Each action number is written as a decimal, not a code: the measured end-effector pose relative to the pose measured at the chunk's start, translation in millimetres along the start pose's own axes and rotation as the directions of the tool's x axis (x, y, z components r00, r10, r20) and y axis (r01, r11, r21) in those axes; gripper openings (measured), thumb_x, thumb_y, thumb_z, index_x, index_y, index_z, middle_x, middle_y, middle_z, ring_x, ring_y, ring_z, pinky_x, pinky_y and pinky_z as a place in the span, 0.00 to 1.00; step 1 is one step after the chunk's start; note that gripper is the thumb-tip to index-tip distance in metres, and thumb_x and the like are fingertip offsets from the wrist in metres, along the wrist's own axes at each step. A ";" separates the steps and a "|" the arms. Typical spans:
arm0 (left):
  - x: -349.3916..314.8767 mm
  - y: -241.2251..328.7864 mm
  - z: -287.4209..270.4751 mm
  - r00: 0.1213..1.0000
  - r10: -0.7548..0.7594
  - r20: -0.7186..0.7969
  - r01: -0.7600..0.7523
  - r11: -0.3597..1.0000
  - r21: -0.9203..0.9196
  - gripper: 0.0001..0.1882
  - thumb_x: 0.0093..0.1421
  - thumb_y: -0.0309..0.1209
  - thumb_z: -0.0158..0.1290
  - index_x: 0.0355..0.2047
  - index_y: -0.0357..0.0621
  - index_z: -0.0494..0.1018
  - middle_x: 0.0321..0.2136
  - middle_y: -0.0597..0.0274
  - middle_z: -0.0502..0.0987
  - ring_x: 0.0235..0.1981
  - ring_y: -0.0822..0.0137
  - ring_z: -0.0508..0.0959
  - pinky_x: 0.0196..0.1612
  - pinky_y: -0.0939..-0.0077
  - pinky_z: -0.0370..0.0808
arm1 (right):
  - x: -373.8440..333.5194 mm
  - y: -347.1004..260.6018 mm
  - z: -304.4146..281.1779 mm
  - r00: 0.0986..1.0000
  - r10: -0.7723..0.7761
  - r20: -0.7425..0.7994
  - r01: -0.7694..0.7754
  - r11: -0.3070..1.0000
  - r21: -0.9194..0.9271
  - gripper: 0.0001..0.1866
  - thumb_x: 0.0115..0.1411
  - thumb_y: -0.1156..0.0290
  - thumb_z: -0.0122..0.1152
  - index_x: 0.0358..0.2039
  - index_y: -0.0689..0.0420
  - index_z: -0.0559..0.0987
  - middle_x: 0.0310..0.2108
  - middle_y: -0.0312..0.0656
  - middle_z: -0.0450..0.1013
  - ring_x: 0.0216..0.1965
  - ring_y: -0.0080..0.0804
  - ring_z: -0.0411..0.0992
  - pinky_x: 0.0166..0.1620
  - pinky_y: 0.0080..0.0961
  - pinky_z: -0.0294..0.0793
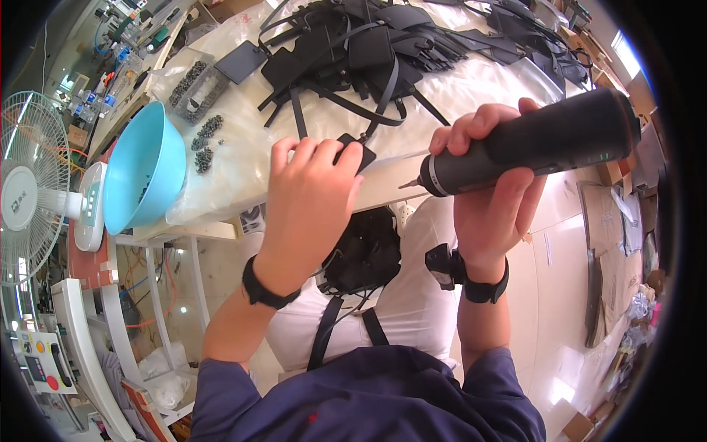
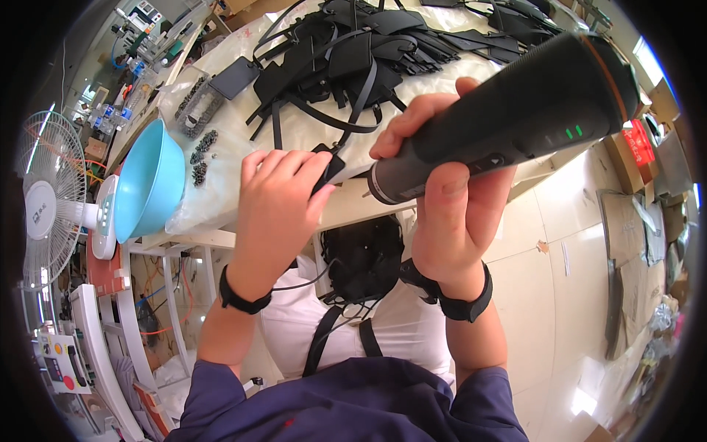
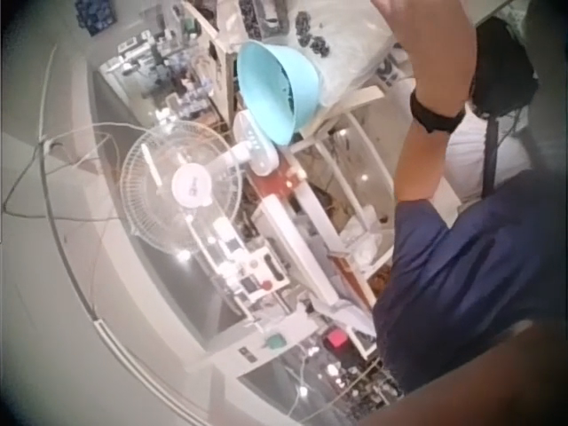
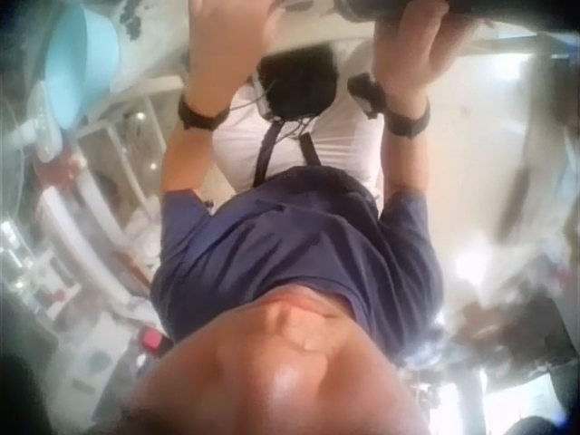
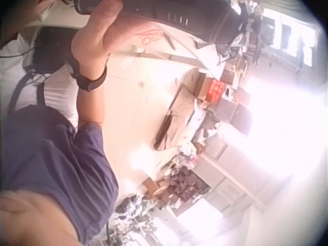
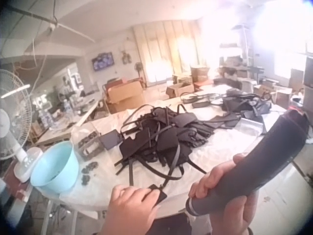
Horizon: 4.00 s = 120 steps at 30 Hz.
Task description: The person is assembling small electronic components and straps using an electric screwdriver at a workshop table.
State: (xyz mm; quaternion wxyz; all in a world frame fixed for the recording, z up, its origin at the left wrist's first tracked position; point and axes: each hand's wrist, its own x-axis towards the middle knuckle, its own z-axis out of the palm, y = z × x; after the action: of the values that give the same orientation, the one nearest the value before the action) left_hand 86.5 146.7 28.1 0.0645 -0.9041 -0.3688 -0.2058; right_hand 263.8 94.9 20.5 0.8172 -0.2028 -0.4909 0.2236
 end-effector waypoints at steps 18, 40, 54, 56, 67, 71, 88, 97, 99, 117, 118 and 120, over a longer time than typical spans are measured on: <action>-14.1 -38.9 -7.2 0.966 -0.229 0.120 0.255 0.919 -0.302 0.16 0.61 0.36 0.56 0.48 0.47 0.79 0.25 0.49 0.76 0.28 0.49 0.76 0.33 0.60 0.71 | 35.5 67.1 55.4 0.986 -0.014 0.168 0.012 1.000 0.016 0.20 0.70 0.64 0.52 0.53 0.62 0.59 0.40 0.47 0.71 0.37 0.29 0.72 0.42 0.28 0.74; 5.3 -49.6 -26.8 0.972 -0.031 0.233 0.035 0.999 -0.012 0.24 0.53 0.47 0.65 0.47 0.49 0.80 0.34 0.59 0.76 0.36 0.59 0.76 0.45 0.65 0.67 | 44.8 72.4 59.9 0.934 0.252 0.253 -0.217 0.963 -0.156 0.18 0.67 0.76 0.53 0.54 0.60 0.61 0.35 0.36 0.69 0.31 0.17 0.65 0.34 0.16 0.67; -4.5 -32.5 4.1 0.999 0.007 -0.041 -0.006 0.999 0.040 0.20 0.56 0.41 0.61 0.47 0.49 0.78 0.43 0.58 0.76 0.47 0.56 0.72 0.55 0.54 0.61 | 42.3 70.6 43.9 0.956 0.186 0.227 -0.166 0.980 -0.106 0.19 0.69 0.74 0.52 0.56 0.60 0.60 0.35 0.36 0.68 0.33 0.18 0.66 0.36 0.17 0.68; -3.1 -25.9 10.9 0.997 -0.011 -0.081 0.013 1.000 0.016 0.19 0.56 0.42 0.61 0.46 0.48 0.79 0.43 0.59 0.76 0.47 0.57 0.71 0.56 0.54 0.61 | 41.5 71.1 43.7 0.954 0.219 0.205 -0.204 0.975 -0.091 0.18 0.69 0.73 0.52 0.56 0.60 0.60 0.36 0.37 0.69 0.34 0.19 0.67 0.38 0.17 0.69; -0.1 -21.6 23.3 0.985 -0.138 -0.100 0.117 0.974 -0.194 0.19 0.51 0.42 0.66 0.41 0.48 0.80 0.40 0.64 0.72 0.45 0.58 0.70 0.53 0.59 0.59 | 40.7 65.0 29.7 0.977 0.160 0.142 -0.162 0.987 0.004 0.15 0.70 0.72 0.49 0.54 0.60 0.62 0.39 0.40 0.70 0.37 0.23 0.69 0.42 0.21 0.71; 2.7 -21.8 28.6 0.981 -0.165 -0.099 0.128 0.944 -0.305 0.19 0.49 0.40 0.67 0.40 0.48 0.80 0.40 0.61 0.71 0.46 0.57 0.71 0.53 0.59 0.59 | 41.1 60.9 23.5 0.965 0.138 0.221 -0.135 0.990 -0.031 0.16 0.70 0.71 0.48 0.54 0.60 0.61 0.40 0.41 0.70 0.37 0.22 0.68 0.42 0.20 0.71; 14.9 -32.2 25.0 0.962 -0.270 0.050 0.263 0.851 -0.454 0.18 0.50 0.42 0.65 0.37 0.46 0.83 0.42 0.62 0.74 0.48 0.59 0.71 0.54 0.61 0.60 | 58.1 62.5 31.6 0.839 0.233 0.491 -0.198 0.972 -0.124 0.24 0.68 0.73 0.54 0.60 0.63 0.57 0.37 0.38 0.67 0.34 0.19 0.65 0.37 0.16 0.68; 15.1 -33.3 26.7 0.964 -0.265 0.033 0.252 0.863 -0.438 0.19 0.50 0.42 0.65 0.37 0.41 0.82 0.40 0.60 0.74 0.45 0.58 0.73 0.50 0.64 0.66 | 59.7 65.1 31.1 0.817 0.227 0.530 -0.184 0.974 -0.134 0.24 0.69 0.71 0.53 0.60 0.63 0.58 0.37 0.37 0.68 0.33 0.18 0.65 0.36 0.15 0.68; 14.7 -33.5 26.4 0.967 -0.253 0.013 0.235 0.877 -0.419 0.21 0.51 0.41 0.66 0.37 0.35 0.81 0.38 0.58 0.74 0.42 0.58 0.75 0.45 0.67 0.72 | 59.3 62.6 32.4 0.808 0.249 0.535 -0.223 0.968 -0.113 0.24 0.69 0.71 0.54 0.60 0.63 0.58 0.37 0.37 0.68 0.33 0.18 0.65 0.36 0.15 0.68; 14.6 -33.7 26.9 0.971 -0.237 -0.024 0.207 0.891 -0.404 0.21 0.50 0.41 0.66 0.35 0.34 0.81 0.35 0.57 0.74 0.38 0.57 0.76 0.42 0.67 0.74 | 60.2 63.0 32.3 0.792 0.278 0.544 -0.233 0.961 -0.152 0.27 0.68 0.70 0.55 0.62 0.63 0.57 0.38 0.37 0.68 0.34 0.18 0.66 0.37 0.16 0.68; 14.3 -33.8 27.1 0.964 -0.264 0.010 0.243 0.872 -0.426 0.18 0.49 0.41 0.65 0.35 0.41 0.83 0.37 0.59 0.75 0.42 0.57 0.75 0.47 0.64 0.68 | 60.5 63.3 31.9 0.771 0.304 0.560 -0.256 0.953 -0.166 0.27 0.68 0.70 0.55 0.62 0.63 0.57 0.38 0.37 0.68 0.34 0.18 0.66 0.37 0.16 0.68; 13.5 -34.3 27.9 0.955 -0.293 0.043 0.281 0.849 -0.447 0.16 0.48 0.42 0.65 0.35 0.48 0.84 0.40 0.61 0.77 0.46 0.57 0.73 0.51 0.60 0.63 | 60.3 61.9 34.4 0.782 0.291 0.551 -0.237 0.957 -0.168 0.27 0.68 0.70 0.55 0.62 0.63 0.57 0.38 0.37 0.68 0.34 0.18 0.66 0.37 0.16 0.68</action>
State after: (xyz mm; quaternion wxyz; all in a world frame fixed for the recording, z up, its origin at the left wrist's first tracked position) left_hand 80.4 187.5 7.3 -0.1721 -0.8264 -0.4414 -0.3043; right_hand 248.0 183.4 44.3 0.5835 -0.2295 -0.6888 0.3640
